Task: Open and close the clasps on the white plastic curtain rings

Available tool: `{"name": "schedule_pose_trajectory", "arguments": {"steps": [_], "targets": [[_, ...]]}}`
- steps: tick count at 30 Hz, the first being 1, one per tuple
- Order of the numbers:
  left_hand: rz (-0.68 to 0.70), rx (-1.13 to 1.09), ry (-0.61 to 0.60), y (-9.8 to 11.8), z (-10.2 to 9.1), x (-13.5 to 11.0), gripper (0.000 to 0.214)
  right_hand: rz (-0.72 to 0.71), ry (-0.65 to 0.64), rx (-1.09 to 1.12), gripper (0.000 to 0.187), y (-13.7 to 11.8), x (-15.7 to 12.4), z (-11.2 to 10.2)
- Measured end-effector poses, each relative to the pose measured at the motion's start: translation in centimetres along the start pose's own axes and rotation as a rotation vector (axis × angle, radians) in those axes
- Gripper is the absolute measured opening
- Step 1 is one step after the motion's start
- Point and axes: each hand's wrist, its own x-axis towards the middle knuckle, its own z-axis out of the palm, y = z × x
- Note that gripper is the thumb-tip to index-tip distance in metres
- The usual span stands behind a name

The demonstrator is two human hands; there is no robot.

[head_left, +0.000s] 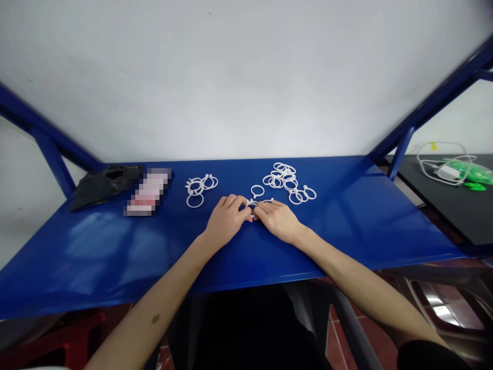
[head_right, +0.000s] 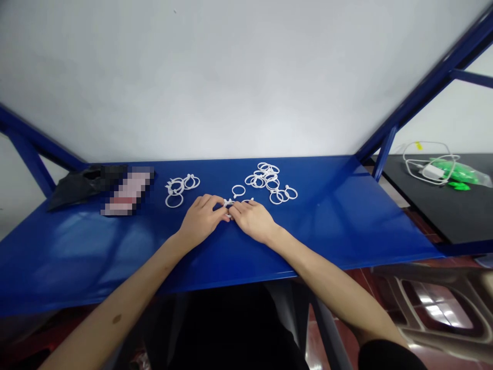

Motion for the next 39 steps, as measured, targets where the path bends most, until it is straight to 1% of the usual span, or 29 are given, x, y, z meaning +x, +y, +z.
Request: {"name": "schedule_pose_trajectory", "arguments": {"steps": [2, 5, 7, 11, 15, 17, 21, 24, 28, 33, 36, 39], "targets": [[0.006, 0.057, 0.035, 0.1, -0.2, 0.0, 0.026, 0.005, 0.038, -0.008, 0.025, -0.3, 0.1, -0.1], [0.014, 0.127, 0.035, 0.2, -0.6, 0.1, 0.027, 0.031, 0.087, -0.028, 0.028, -0.7, 0.2, -0.5], [0.010, 0.139, 0.022, 0.4, -0.7, 0.2, 0.029, 0.050, 0.090, -0.037, 0.030, -1.1, 0.3, -0.6], [-0.023, 0.095, 0.002, 0.7, -0.9, 0.4, 0.029, 0.098, 0.060, -0.033, 0.029, -1.6, 0.4, -0.7], [-0.035, 0.108, -0.006, 0.6, -1.0, 0.4, 0.029, 0.142, 0.069, -0.009, 0.026, -1.5, 0.3, -0.8], [-0.020, 0.066, 0.002, 0.4, -1.0, 0.2, 0.029, 0.087, 0.079, 0.040, 0.025, -1.2, 0.2, -1.0], [0.045, -0.166, -0.004, -0.1, -0.8, -0.3, 0.028, -0.070, 0.084, 0.129, 0.028, -0.3, -0.2, -1.3], [0.083, -0.250, -0.049, -0.2, -0.6, -0.7, 0.028, -0.082, 0.086, 0.156, 0.028, 0.0, -0.4, -1.4], [0.103, -0.158, -0.059, 0.0, -0.5, -0.9, 0.029, -0.078, 0.053, 0.170, 0.024, -0.1, -0.5, -1.4], [0.064, -0.052, -0.064, 0.4, -0.3, -0.9, 0.028, -0.060, 0.054, 0.087, 0.025, -0.5, -0.2, -1.7], [0.043, 0.025, -0.029, 0.7, -0.3, -0.8, 0.027, -0.009, 0.067, 0.051, 0.024, -1.2, 0.1, -1.7], [-0.004, 0.074, -0.040, 1.0, -0.3, -0.7, 0.026, 0.066, 0.077, 0.012, 0.025, -1.9, 0.3, -1.4]]}}
